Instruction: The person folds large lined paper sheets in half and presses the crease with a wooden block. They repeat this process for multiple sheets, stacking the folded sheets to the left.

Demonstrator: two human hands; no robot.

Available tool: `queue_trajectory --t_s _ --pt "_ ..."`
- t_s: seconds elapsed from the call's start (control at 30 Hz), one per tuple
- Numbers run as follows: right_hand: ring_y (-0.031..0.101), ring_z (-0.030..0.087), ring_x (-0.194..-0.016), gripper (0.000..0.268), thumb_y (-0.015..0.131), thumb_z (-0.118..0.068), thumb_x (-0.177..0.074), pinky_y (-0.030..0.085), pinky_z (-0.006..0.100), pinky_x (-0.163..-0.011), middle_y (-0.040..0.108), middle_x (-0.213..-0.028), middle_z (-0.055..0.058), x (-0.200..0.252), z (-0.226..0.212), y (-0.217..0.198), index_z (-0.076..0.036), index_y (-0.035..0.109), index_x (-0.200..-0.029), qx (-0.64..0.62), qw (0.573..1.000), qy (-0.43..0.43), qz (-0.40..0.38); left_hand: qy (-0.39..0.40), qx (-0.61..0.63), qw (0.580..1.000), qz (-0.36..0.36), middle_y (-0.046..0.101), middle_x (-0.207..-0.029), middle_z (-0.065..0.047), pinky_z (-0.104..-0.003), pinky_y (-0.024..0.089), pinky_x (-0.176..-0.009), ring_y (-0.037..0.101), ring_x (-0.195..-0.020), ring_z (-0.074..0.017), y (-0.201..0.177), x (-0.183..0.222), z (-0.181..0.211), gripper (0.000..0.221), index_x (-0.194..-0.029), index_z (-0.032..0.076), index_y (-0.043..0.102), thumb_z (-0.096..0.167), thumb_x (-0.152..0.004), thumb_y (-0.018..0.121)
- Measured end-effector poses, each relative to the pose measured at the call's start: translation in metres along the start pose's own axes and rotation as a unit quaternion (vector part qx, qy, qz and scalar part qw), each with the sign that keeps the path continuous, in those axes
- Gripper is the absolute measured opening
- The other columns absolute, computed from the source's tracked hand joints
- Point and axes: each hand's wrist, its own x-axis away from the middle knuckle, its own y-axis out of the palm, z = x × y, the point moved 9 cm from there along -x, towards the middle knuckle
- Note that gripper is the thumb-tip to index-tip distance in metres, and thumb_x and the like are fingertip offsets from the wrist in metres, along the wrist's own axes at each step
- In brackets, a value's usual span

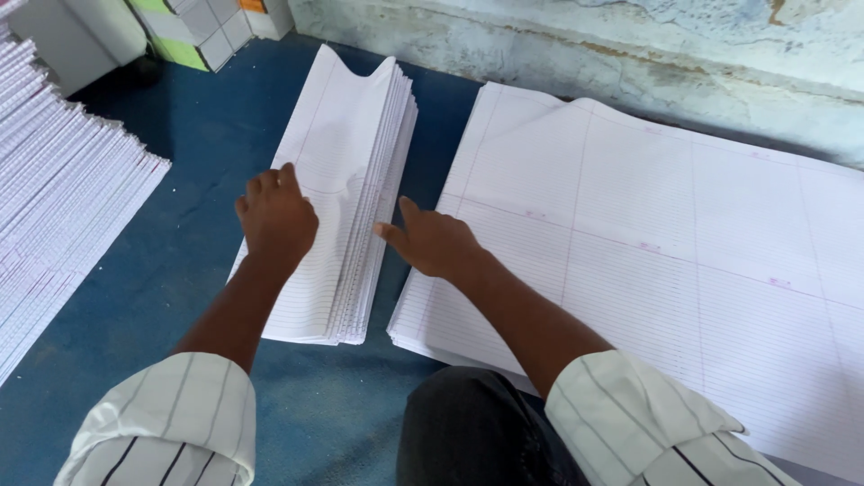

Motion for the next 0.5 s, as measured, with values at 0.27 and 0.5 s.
queue_trajectory --t_s 0.27,0.5 --pt "0.064 0.039 -0.121 0.082 0.034 -0.066 -0.1 0.054 0.053 -0.097 0.063 -0.131 0.027 0.035 0.051 -0.035 0.0 0.045 -0.148 0.027 0.996 -0.018 0.083 0.097 0.054 0.994 0.013 0.058 -0.135 -0.026 -0.056 0.045 -0.102 0.051 -0.129 -0.0395 -0.023 0.011 0.088 0.055 -0.14 -0.004 0.053 0.01 -0.088 0.066" --pt "0.069 0.036 -0.103 0.074 0.036 -0.065 -0.1 0.057 0.051 -0.087 0.066 -0.115 0.022 0.08 0.105 -0.065 -0.004 0.067 -0.126 0.043 0.994 0.037 0.097 0.145 0.097 0.985 -0.014 0.063 -0.128 -0.021 -0.047 0.051 -0.098 0.057 -0.121 -0.0363 -0.046 0.026 0.176 0.049 -0.133 -0.002 0.06 0.018 -0.089 0.071"
